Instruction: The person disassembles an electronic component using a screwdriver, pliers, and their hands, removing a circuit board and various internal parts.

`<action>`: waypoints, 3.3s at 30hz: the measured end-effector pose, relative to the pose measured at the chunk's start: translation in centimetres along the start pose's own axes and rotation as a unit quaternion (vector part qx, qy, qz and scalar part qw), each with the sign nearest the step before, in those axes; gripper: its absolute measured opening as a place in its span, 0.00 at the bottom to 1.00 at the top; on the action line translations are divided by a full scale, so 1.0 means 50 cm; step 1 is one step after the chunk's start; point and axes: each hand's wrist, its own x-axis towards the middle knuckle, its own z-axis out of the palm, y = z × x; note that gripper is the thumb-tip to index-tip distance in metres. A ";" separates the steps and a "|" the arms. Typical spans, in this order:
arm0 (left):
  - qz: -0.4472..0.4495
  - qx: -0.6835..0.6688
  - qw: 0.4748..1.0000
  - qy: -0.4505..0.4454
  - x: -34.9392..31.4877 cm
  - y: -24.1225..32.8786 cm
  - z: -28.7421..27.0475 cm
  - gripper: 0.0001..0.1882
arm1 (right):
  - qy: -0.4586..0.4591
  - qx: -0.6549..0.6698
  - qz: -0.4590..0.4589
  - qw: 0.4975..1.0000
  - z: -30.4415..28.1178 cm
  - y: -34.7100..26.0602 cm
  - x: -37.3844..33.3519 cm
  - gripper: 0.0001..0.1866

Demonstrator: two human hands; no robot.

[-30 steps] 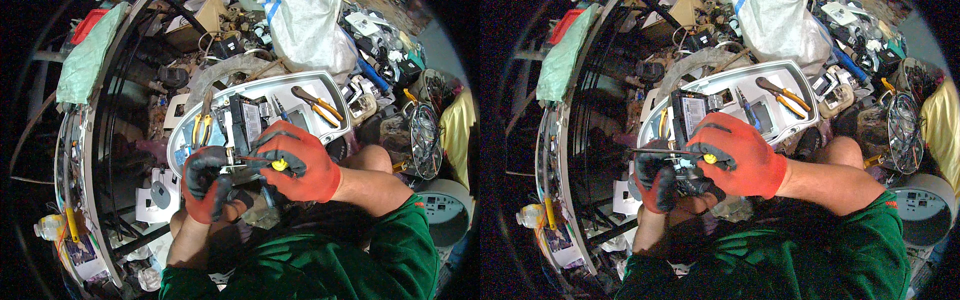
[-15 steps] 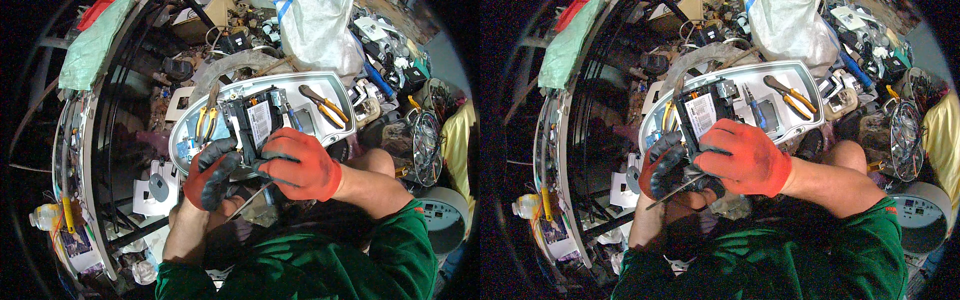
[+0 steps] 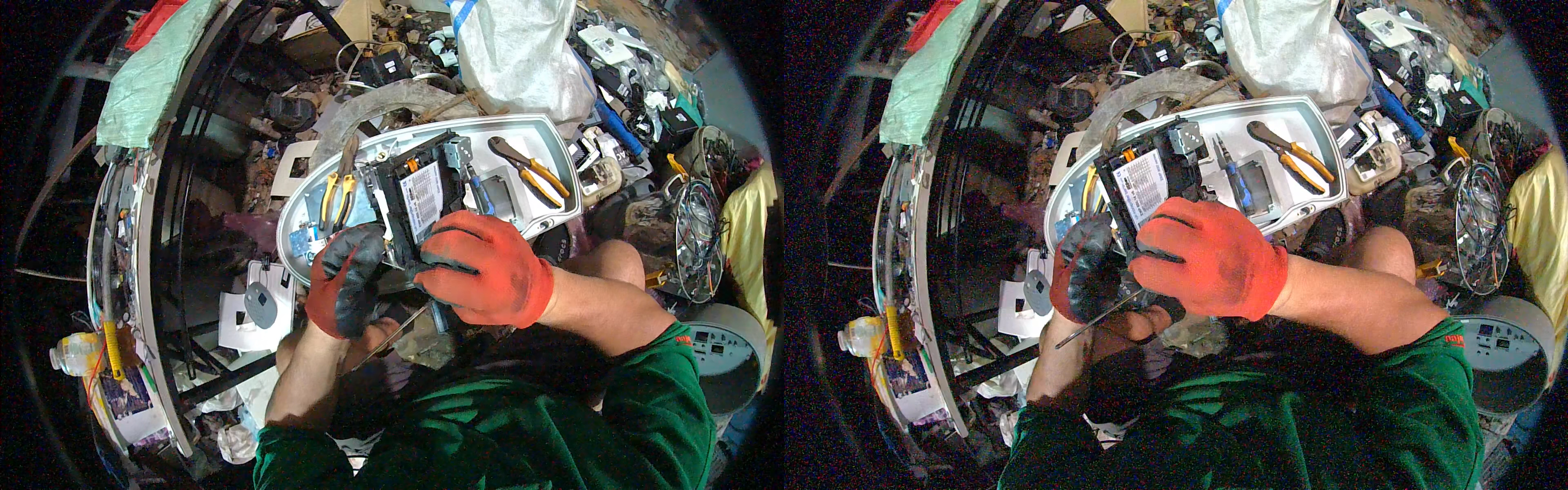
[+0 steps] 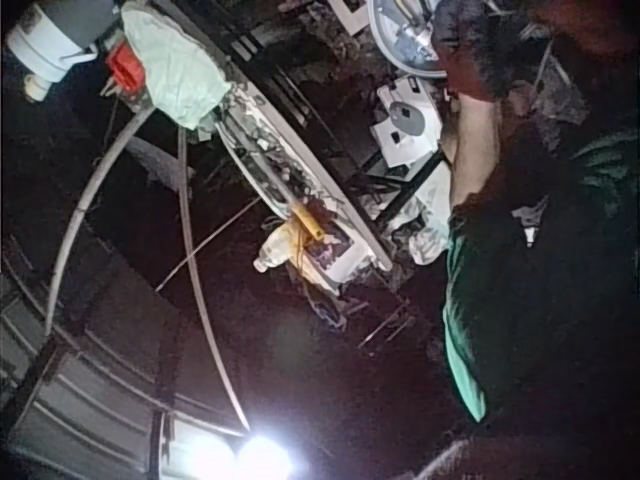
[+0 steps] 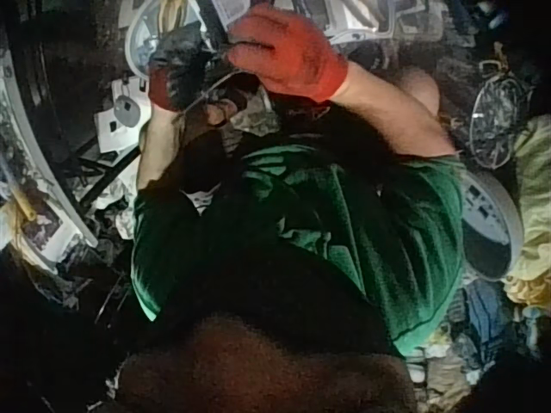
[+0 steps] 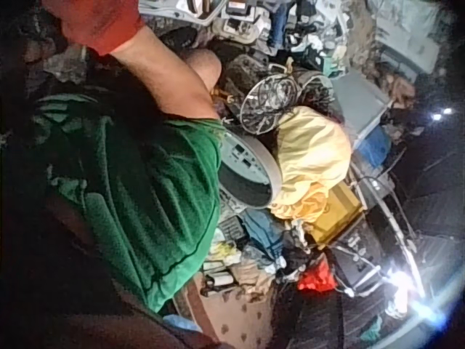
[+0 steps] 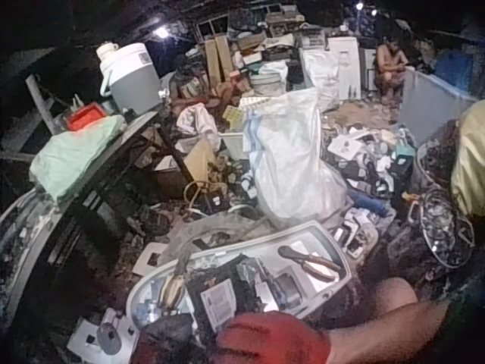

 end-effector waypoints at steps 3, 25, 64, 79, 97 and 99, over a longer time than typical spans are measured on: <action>-0.023 0.006 1.000 -0.017 0.000 0.011 0.011 0.14 | 0.001 0.009 0.008 1.000 -0.006 0.000 -0.002 0.23; -0.011 -0.070 0.997 0.007 0.007 -0.028 0.003 0.14 | 0.040 0.012 0.006 0.999 0.005 -0.007 -0.003 0.16; -0.063 -0.114 0.991 0.002 -0.003 -0.021 0.013 0.12 | 0.021 0.001 -0.001 1.000 0.003 -0.011 -0.005 0.16; 0.327 0.325 0.884 -0.073 -0.016 0.034 0.070 0.39 | 0.071 0.547 0.376 0.744 -0.053 0.061 -0.003 0.17; 0.303 0.647 0.693 0.102 -0.050 0.109 0.057 0.46 | 0.034 0.427 0.440 0.789 -0.012 0.048 0.006 0.13; 0.310 0.642 0.693 0.106 -0.052 0.109 0.051 0.46 | -0.001 0.383 0.444 0.810 -0.010 0.030 0.019 0.15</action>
